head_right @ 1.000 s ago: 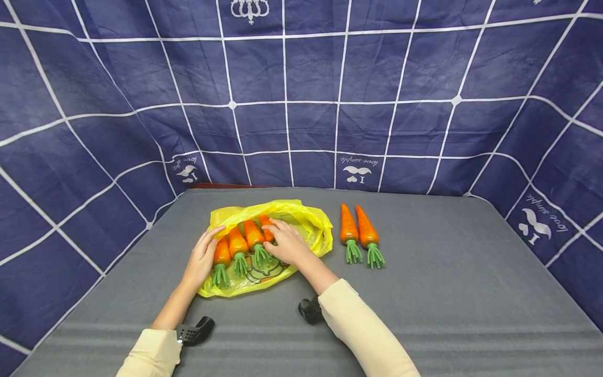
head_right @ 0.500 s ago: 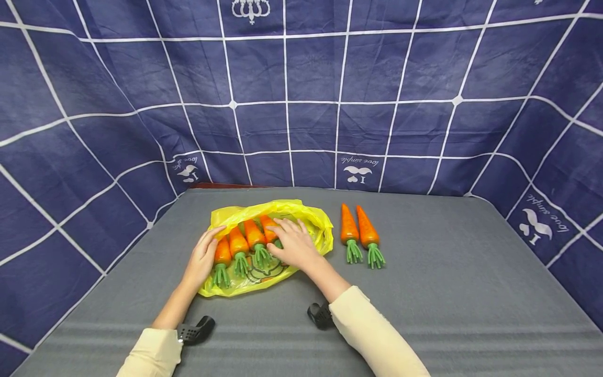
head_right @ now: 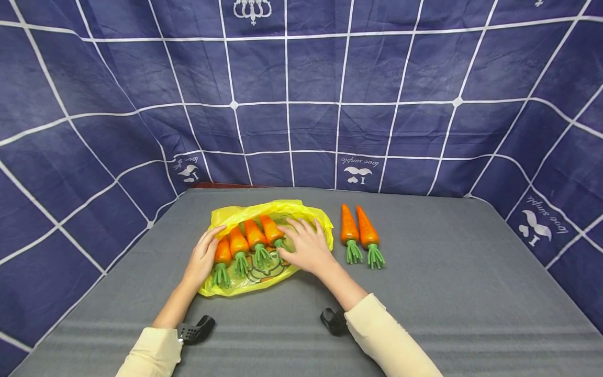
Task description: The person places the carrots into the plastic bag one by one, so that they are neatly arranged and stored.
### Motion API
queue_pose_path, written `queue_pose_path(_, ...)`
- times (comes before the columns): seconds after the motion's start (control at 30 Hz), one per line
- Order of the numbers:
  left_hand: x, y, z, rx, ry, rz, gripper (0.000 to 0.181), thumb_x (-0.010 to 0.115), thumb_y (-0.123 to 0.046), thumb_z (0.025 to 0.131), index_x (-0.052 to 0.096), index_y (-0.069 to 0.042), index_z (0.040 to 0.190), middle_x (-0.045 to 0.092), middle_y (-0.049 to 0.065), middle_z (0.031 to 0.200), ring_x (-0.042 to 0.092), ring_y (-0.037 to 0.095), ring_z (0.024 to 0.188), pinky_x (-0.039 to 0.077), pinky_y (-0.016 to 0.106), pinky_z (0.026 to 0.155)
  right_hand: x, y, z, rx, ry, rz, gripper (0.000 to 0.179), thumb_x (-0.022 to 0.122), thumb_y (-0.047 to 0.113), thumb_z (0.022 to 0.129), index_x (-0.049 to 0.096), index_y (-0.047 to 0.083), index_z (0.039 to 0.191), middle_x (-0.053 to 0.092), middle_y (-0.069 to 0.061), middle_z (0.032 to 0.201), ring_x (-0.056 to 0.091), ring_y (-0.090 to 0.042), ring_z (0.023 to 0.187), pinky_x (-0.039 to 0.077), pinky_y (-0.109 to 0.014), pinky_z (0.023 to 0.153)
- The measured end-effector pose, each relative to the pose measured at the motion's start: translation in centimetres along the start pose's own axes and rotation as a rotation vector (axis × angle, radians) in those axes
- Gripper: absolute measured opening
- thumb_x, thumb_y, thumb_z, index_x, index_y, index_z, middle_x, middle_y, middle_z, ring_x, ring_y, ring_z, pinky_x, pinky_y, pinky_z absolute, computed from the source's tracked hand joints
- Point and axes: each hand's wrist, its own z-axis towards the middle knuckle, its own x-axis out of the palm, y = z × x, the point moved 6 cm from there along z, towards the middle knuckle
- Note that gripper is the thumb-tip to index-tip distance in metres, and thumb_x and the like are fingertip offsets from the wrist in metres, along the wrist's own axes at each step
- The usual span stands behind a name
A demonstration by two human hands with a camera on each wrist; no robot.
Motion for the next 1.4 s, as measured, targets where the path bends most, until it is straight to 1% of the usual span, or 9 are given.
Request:
queue_pose_path(0.27, 0.0, 0.0, 0.0, 0.019, -0.009, 0.009, 0.033, 0.036, 0.001, 0.095, 0.051, 0.002, 0.125, 0.048, 0.023, 0.127, 0.041, 0.034, 0.122, 0.031, 0.045, 0.099, -1.0, -1.1, -1.1, -0.019, -0.033, -0.059, 0.050, 0.054, 0.045, 0.083, 0.050, 0.027, 0.129, 0.044, -0.003, 0.139, 0.039, -0.030, 0.129, 0.017, -0.059, 0.107)
queue_pose_path(0.4, 0.0, 0.0, 0.0, 0.014, -0.004, 0.007, 0.033, 0.036, 0.000, 0.095, 0.051, 0.001, 0.125, 0.048, 0.022, 0.127, 0.041, 0.034, 0.122, 0.031, 0.047, 0.100, -1.5, -1.8, -1.6, -0.004, -0.026, -0.052, 0.048, 0.055, 0.041, 0.084, 0.050, 0.026, 0.129, 0.043, -0.004, 0.140, 0.039, -0.028, 0.129, 0.018, -0.058, 0.107)
queue_pose_path(0.57, -0.1, 0.0, 0.0, 0.014, -0.009, 0.006, 0.033, 0.036, 0.001, 0.095, 0.051, 0.000, 0.125, 0.048, 0.022, 0.127, 0.042, 0.033, 0.122, 0.031, 0.044, 0.099, -2.2, -2.8, -2.4, 0.017, -0.049, -0.019, 0.048, 0.057, 0.036, 0.084, 0.051, 0.023, 0.129, 0.043, -0.006, 0.139, 0.041, -0.027, 0.128, 0.020, -0.057, 0.107)
queue_pose_path(0.67, 0.0, 0.0, 0.0, 0.021, -0.012, 0.009, 0.033, 0.036, 0.002, 0.094, 0.051, 0.001, 0.124, 0.049, 0.022, 0.127, 0.042, 0.033, 0.121, 0.031, 0.044, 0.099, -2.5, -3.5, -3.0, 0.034, -0.062, -0.008, 0.049, 0.059, 0.035, 0.082, 0.051, 0.022, 0.129, 0.044, -0.007, 0.139, 0.042, -0.027, 0.127, 0.020, -0.057, 0.107)
queue_pose_path(0.83, 0.0, -0.1, 0.0, 0.014, -0.010, 0.007, 0.034, 0.036, 0.002, 0.094, 0.051, 0.001, 0.124, 0.049, 0.021, 0.127, 0.042, 0.033, 0.122, 0.031, 0.046, 0.100, -3.2, -4.7, -4.2, 0.058, -0.076, -0.003, 0.049, 0.059, 0.036, 0.082, 0.053, 0.019, 0.127, 0.044, -0.007, 0.139, 0.041, -0.028, 0.127, 0.019, -0.055, 0.107)
queue_pose_path(1.13, -0.1, 0.0, -0.1, 0.011, -0.016, 0.011, 0.034, 0.036, 0.002, 0.094, 0.051, 0.002, 0.124, 0.048, 0.023, 0.128, 0.041, 0.034, 0.122, 0.031, 0.045, 0.099, -4.0, -7.6, -5.6, 0.119, -0.071, -0.009, 0.049, 0.058, 0.035, 0.083, 0.052, 0.018, 0.128, 0.042, -0.008, 0.140, 0.039, -0.027, 0.128, 0.017, -0.056, 0.107)
queue_pose_path(1.23, -0.1, 0.0, -0.1, 0.011, -0.020, 0.008, 0.033, 0.036, 0.003, 0.094, 0.051, 0.002, 0.124, 0.048, 0.023, 0.128, 0.041, 0.034, 0.122, 0.031, 0.046, 0.100, -4.3, -8.7, -5.8, 0.143, -0.062, -0.019, 0.050, 0.057, 0.035, 0.083, 0.051, 0.016, 0.129, 0.042, -0.010, 0.140, 0.038, -0.030, 0.129, 0.016, -0.057, 0.107)
queue_pose_path(1.4, -0.1, 0.0, 0.0, 0.015, -0.025, 0.013, 0.033, 0.036, 0.003, 0.094, 0.052, 0.003, 0.123, 0.047, 0.024, 0.127, 0.040, 0.035, 0.123, 0.030, 0.046, 0.101, -4.4, -10.8, -6.2, 0.189, -0.041, -0.026, 0.050, 0.056, 0.035, 0.084, 0.052, 0.012, 0.128, 0.040, -0.014, 0.141, 0.037, -0.036, 0.128, 0.018, -0.058, 0.106)
